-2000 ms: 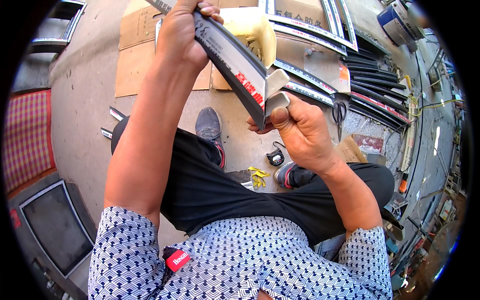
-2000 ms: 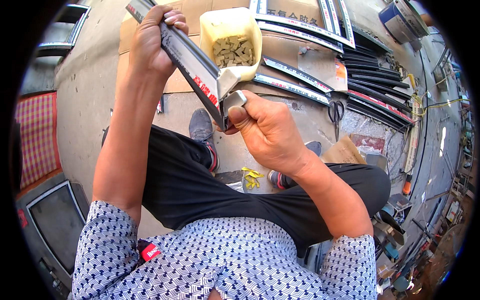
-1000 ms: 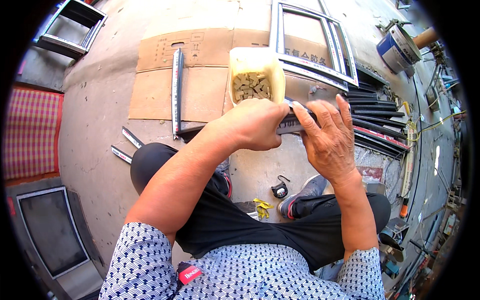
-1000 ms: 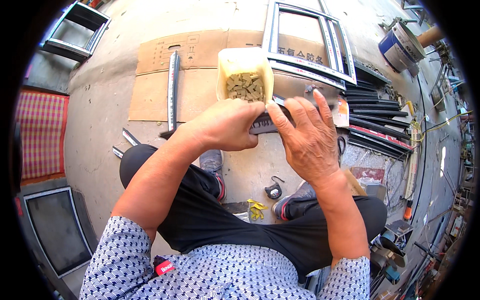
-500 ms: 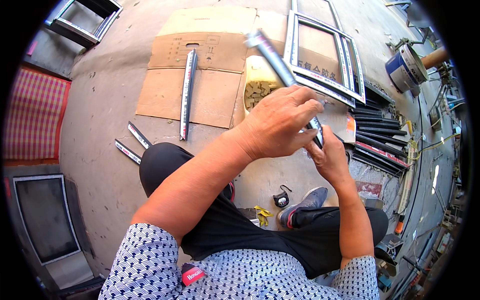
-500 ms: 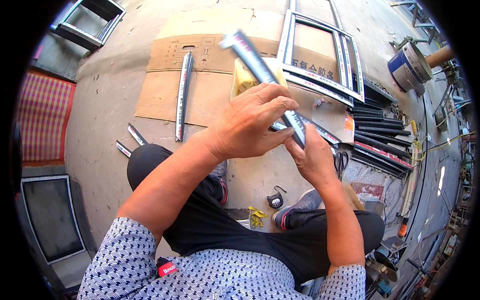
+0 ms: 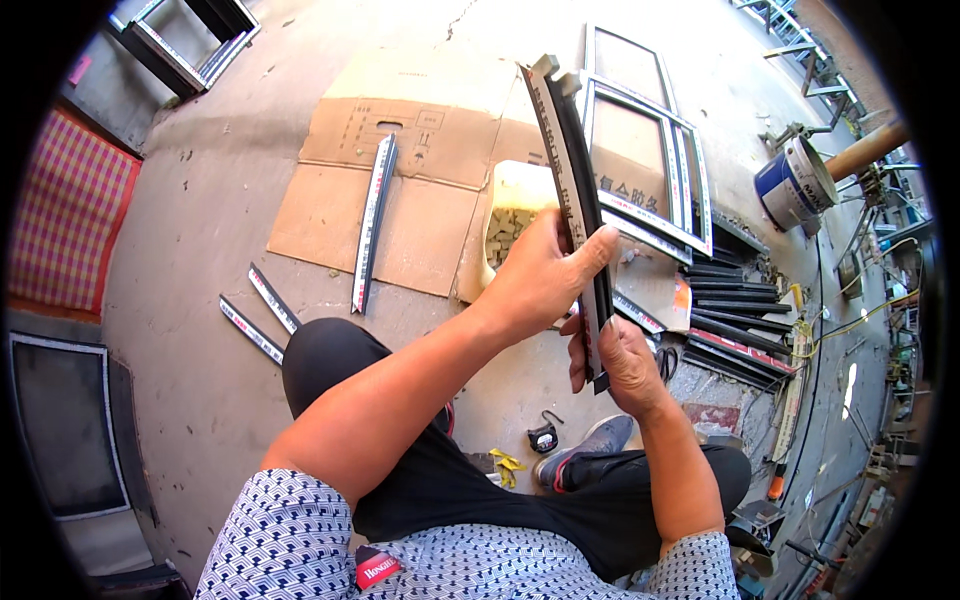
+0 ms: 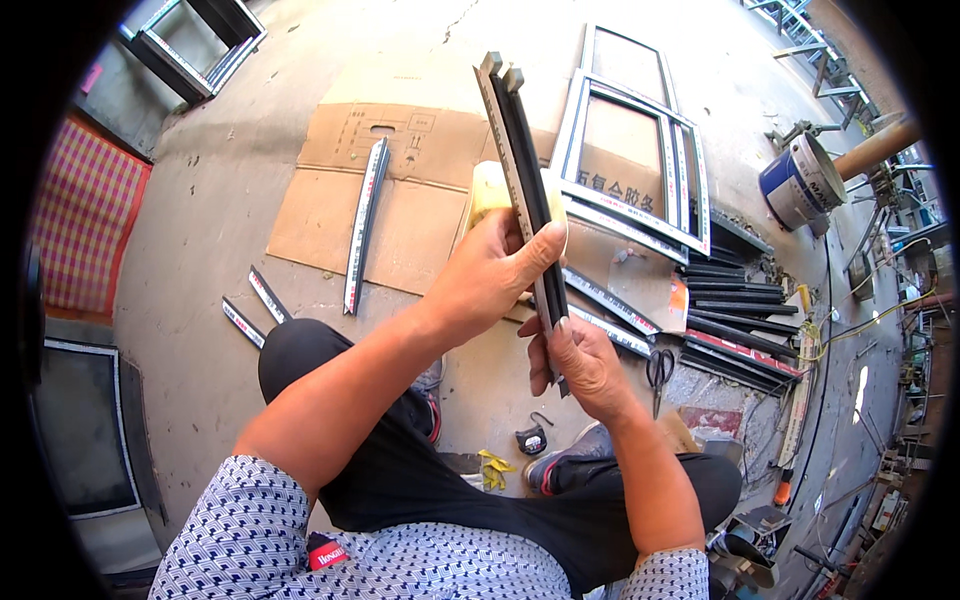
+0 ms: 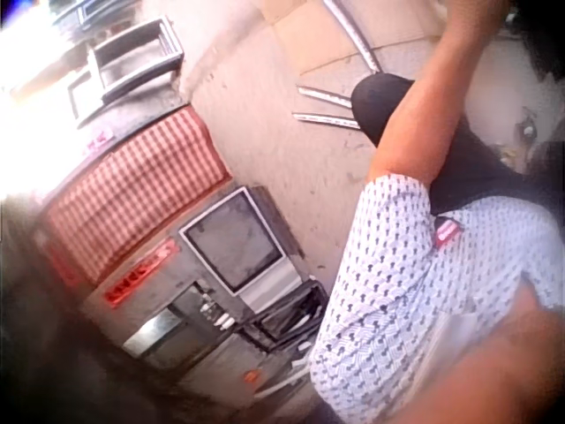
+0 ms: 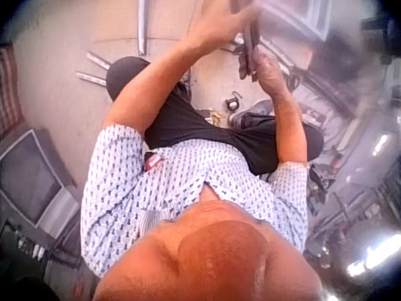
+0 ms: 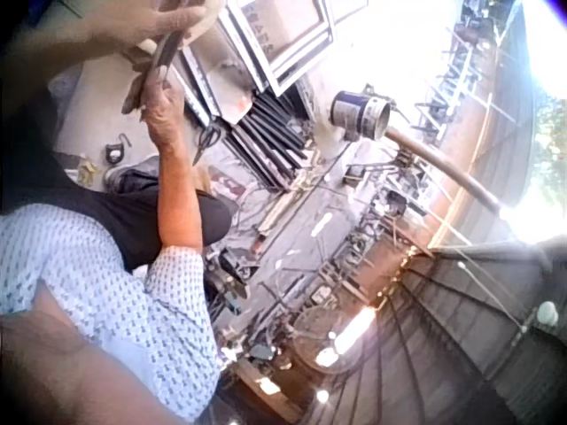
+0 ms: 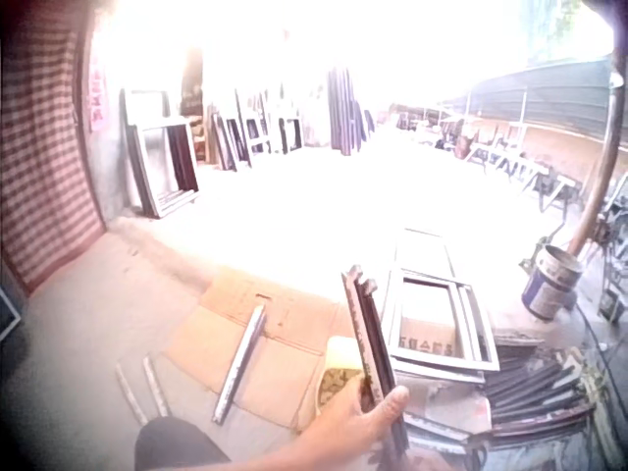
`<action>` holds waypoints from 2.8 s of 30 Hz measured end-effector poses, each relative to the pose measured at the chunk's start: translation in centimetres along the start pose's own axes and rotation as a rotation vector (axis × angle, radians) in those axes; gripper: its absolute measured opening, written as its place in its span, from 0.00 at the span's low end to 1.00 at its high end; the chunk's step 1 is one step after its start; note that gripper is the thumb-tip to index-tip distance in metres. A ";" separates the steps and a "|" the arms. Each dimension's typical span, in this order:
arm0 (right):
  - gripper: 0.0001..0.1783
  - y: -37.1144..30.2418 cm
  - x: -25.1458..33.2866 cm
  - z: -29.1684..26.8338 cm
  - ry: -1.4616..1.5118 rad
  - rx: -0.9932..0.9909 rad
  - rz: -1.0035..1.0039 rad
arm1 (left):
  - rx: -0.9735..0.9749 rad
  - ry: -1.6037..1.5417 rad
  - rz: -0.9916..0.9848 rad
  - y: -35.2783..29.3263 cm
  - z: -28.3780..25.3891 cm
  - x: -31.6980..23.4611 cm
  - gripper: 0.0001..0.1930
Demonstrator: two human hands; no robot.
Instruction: The person sits on the floor and assembles window frames by inserting small white plastic corner connectors into the ends of black metal profiles. They repeatedly pick up profiles, insert the connectors, and join the pieces together to form rectangular frames.
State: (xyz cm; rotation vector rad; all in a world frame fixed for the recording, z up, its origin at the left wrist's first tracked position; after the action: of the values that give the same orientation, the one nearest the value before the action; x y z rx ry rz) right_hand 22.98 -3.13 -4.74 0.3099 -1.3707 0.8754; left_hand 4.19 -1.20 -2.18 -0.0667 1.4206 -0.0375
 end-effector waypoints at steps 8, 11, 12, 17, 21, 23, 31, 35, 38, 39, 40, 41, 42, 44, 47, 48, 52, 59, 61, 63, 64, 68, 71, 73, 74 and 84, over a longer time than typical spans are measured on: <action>0.38 0.3 0.0 0.1 0.006 -0.025 -0.014 | 0.036 -0.014 0.005 0.1 0.0 0.4 0.29; 0.38 0.3 0.1 0.3 0.021 -0.045 -0.018 | 0.060 -0.031 -0.013 -0.2 0.4 0.1 0.27; 0.38 0.3 0.3 0.2 0.009 -0.045 -0.013 | 0.060 -0.037 -0.018 -0.2 0.5 0.2 0.27; 0.42 0.7 0.6 0.5 -0.097 -0.037 0.000 | 0.069 -0.125 -0.064 -0.4 0.4 0.1 0.22; 0.45 1.2 1.4 0.9 -0.113 -0.075 -0.095 | 0.015 -0.051 0.038 0.1 -0.4 -0.2 0.20; 0.48 2.0 1.0 0.4 -0.086 -0.132 -0.125 | -0.030 -0.120 0.059 0.6 -1.7 -1.0 0.22; 0.19 8.2 -2.8 -4.3 -0.192 -0.344 -0.081 | -0.340 -0.159 0.246 0.0 -8.2 -6.2 0.17; 0.16 13.4 -4.1 -4.7 -0.478 -0.377 -0.100 | -0.425 -0.166 0.261 -0.1 -11.7 -6.5 0.14; 0.16 17.3 -4.3 -4.2 -0.821 -0.339 -0.149 | -0.477 -0.163 0.291 -0.3 -13.2 -7.3 0.14; 0.18 19.2 -5.2 -4.8 -0.894 -0.280 -0.111 | -0.497 -0.161 0.297 -0.3 -13.6 -7.5 0.14; 0.18 20.6 -5.8 -5.1 -0.992 -0.230 -0.040 | -0.512 -0.163 0.298 0.0 -13.8 -7.4 0.14; 0.19 22.0 -6.3 -5.3 -1.088 -0.174 0.028 | -0.542 -0.141 0.284 -0.1 -13.7 -7.4 0.14; 0.19 23.3 -6.9 -5.5 -1.183 -0.117 0.097 | -0.540 -0.154 0.282 -0.1 -13.8 -7.3 0.14; 0.23 25.8 -8.7 -6.0 -1.315 0.019 0.213 | -0.538 -0.173 0.280 -0.1 -14.3 -7.4 0.14; 0.30 28.4 -11.0 -6.0 -1.486 0.216 0.429 | -0.593 -0.097 0.275 -0.5 -14.1 -7.9 0.15; 0.31 29.0 -11.7 -6.1 -1.502 0.266 0.444 | -0.610 -0.064 0.274 -0.6 -14.1 -7.9 0.16; 0.41 30.4 -14.0 -5.8 -1.576 0.475 0.489 | -0.553 -0.054 0.300 -0.8 -15.4 -7.6 0.19; 0.48 29.7 -18.0 -5.8 -1.695 0.573 0.514 | -0.523 0.003 0.259 -1.1 -15.2 -7.2 0.22; 0.44 30.5 -18.9 -6.7 -1.601 0.593 0.518 | -0.518 -0.023 0.227 -0.7 -15.4 -7.2 0.23; 0.40 30.5 -18.6 -6.5 -1.614 0.595 0.509 | -0.520 -0.032 0.203 -0.8 -15.3 -7.8 0.24; 0.38 30.5 -18.3 -6.0 -1.625 0.598 0.502 | -0.524 -0.040 0.192 -1.0 -15.3 -7.9 0.25; 0.22 31.1 -17.6 -5.3 -1.613 0.600 0.398 | -0.541 -0.058 0.189 -1.7 -15.2 -8.5 0.25; 0.18 30.6 -18.8 -7.5 -1.580 0.466 0.386 | -0.496 -0.107 0.167 -1.0 -15.6 -7.5 0.25; 0.17 30.2 -18.8 -8.4 -1.514 0.360 0.387 | -0.472 -0.113 0.161 -0.3 -15.4 -7.1 0.24; 0.18 30.3 -17.6 -7.7 -1.468 0.310 0.383 | -0.482 -0.098 0.168 -0.4 -15.5 -7.2 0.23; 0.23 28.9 -12.4 -8.2 -1.181 -0.185 0.154 | -0.282 -0.183 0.342 1.3 -14.3 -7.0 0.18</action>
State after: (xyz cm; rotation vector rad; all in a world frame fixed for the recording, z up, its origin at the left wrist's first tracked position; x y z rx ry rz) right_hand 9.32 16.89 -26.43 0.6330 -2.5742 0.6701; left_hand -10.98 0.20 2.53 -0.0571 1.2302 0.4412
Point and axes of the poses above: each hand's wrist, its own y-axis towards the middle knuckle, its own z-axis out of the palm, x = y × z, the point moved 2 cm from there along y, towards the middle knuckle
